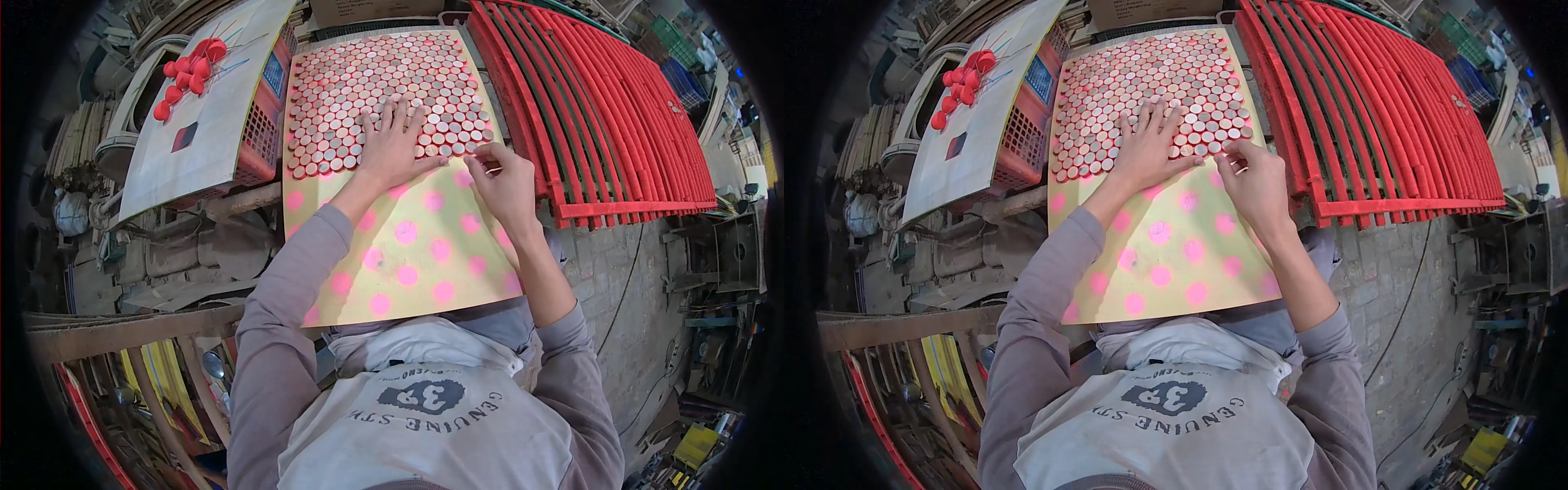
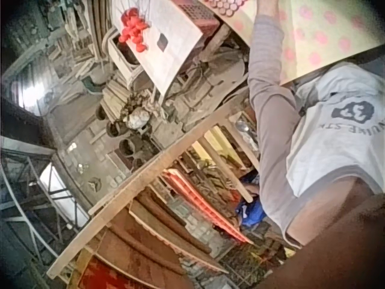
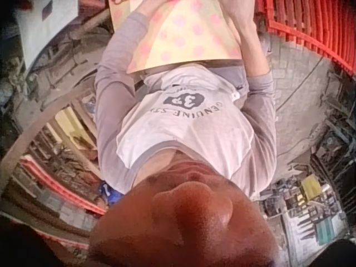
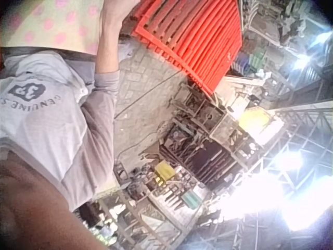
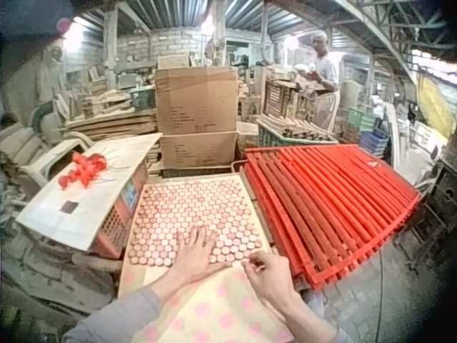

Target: The person repeatedly picks up red cylindrical objects from a stack, separates them into individual units, and places them onto a yellow board with pink dots. The person arranges the cylinders in neat rows, filling the board systematically.

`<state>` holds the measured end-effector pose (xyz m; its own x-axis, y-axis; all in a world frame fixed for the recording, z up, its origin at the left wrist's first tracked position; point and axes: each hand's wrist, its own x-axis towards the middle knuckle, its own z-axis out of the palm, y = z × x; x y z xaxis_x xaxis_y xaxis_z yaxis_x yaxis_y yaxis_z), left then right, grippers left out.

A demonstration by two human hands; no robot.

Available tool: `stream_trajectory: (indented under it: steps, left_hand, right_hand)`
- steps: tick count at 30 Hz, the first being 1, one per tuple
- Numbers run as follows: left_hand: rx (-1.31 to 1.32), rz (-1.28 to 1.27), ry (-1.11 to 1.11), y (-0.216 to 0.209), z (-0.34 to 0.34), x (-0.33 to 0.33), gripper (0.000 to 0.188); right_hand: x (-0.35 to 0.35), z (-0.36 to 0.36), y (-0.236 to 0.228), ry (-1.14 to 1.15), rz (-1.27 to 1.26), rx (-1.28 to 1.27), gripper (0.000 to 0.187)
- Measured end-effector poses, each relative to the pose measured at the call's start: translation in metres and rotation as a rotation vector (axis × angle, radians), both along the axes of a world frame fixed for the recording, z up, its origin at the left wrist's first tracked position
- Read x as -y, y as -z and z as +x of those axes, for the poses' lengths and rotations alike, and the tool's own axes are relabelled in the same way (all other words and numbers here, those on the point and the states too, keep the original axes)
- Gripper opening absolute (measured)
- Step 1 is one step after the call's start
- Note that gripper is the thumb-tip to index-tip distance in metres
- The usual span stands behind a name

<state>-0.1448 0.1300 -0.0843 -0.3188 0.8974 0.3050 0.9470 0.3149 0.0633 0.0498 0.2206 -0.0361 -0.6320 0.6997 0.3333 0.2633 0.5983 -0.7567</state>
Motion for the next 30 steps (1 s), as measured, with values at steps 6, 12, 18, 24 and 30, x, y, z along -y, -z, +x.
stream_trajectory:
  steps: [6,12,18,24,30]
  left_hand:
    - [0.003,-0.002,-0.003,-0.002,0.001,0.001,0.106]
    - [0.021,0.011,-0.005,-0.010,0.012,-0.006,0.106]
    - [0.021,0.040,0.015,0.003,0.007,-0.010,0.104]
    - [0.029,-0.009,0.023,0.001,0.008,-0.010,0.106]
    - [0.091,0.009,-0.014,-0.006,0.006,-0.004,0.104]
  right_hand:
    - [0.011,0.020,-0.011,-0.013,-0.016,-0.010,0.021]
    - [0.017,0.031,-0.008,-0.025,-0.050,-0.026,0.020]
    - [0.028,0.041,-0.007,-0.058,-0.085,-0.017,0.019]
    - [0.032,0.046,-0.003,-0.071,-0.094,0.000,0.020]
    - [0.036,0.052,-0.012,-0.137,-0.046,0.015,0.021]
